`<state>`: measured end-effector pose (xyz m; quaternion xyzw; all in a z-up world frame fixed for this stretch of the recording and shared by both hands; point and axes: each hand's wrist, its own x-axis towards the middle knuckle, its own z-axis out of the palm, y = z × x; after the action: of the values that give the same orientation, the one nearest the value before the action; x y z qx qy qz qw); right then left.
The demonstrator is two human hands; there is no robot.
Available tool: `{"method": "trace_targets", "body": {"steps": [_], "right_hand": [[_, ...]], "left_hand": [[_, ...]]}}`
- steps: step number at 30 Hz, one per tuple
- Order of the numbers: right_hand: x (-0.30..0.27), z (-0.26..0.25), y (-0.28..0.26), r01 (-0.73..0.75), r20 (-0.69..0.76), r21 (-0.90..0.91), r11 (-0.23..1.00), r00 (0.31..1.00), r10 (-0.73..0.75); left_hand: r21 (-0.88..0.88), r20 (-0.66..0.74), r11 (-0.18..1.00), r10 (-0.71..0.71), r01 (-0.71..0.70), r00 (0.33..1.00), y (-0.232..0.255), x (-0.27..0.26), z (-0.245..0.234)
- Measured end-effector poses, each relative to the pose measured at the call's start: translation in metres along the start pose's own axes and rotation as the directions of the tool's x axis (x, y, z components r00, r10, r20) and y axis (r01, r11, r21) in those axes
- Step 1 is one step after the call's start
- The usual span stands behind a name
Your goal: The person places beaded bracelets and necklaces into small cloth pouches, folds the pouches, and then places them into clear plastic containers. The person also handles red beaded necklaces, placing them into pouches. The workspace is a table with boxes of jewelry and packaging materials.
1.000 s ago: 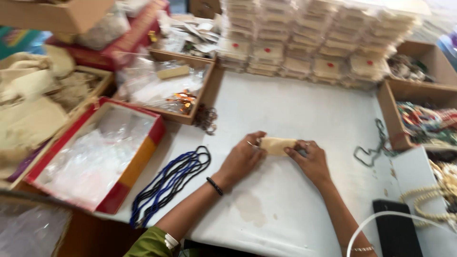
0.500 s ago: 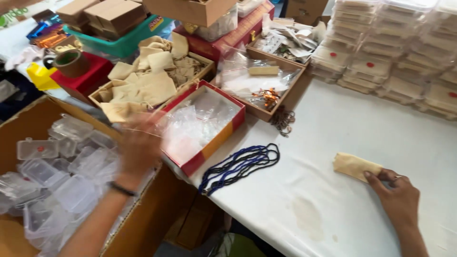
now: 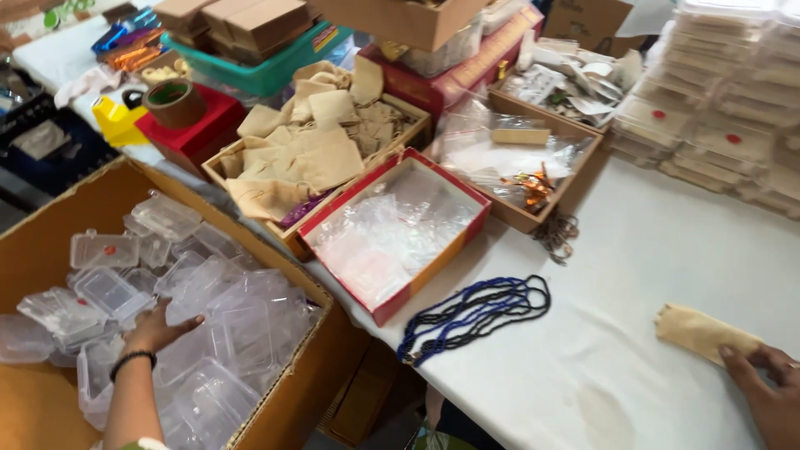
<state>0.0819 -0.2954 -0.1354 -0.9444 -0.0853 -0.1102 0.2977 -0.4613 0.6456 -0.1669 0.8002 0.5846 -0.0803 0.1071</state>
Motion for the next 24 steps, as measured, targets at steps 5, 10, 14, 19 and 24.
{"method": "trace_targets", "body": {"steps": [5,10,14,19,24], "right_hand": [[0.063,0.100,0.214,-0.217,0.205,0.377,0.901,0.968,0.147],[0.072,0.101,0.204,-0.152,0.188,0.326,0.933,0.978,0.094],[0.065,0.090,0.206,-0.101,0.133,0.276,0.956,0.989,0.066],[0.039,0.056,0.173,-0.061,0.038,0.310,0.949,0.998,0.052],[0.015,0.026,0.125,-0.111,0.000,0.394,0.912,0.993,0.121]], "left_hand": [[0.030,0.123,0.994,0.098,-0.102,0.988,-0.001,0.020,-0.006],[0.103,0.237,0.988,0.091,-0.118,0.967,-0.004,0.049,-0.016],[0.045,-0.100,0.999,0.015,-0.010,0.995,0.028,0.042,-0.013],[0.237,-0.492,0.971,0.120,-0.001,0.862,0.014,0.089,0.058],[0.183,-0.525,0.983,0.118,-0.024,0.843,0.023,0.086,0.055]]}}
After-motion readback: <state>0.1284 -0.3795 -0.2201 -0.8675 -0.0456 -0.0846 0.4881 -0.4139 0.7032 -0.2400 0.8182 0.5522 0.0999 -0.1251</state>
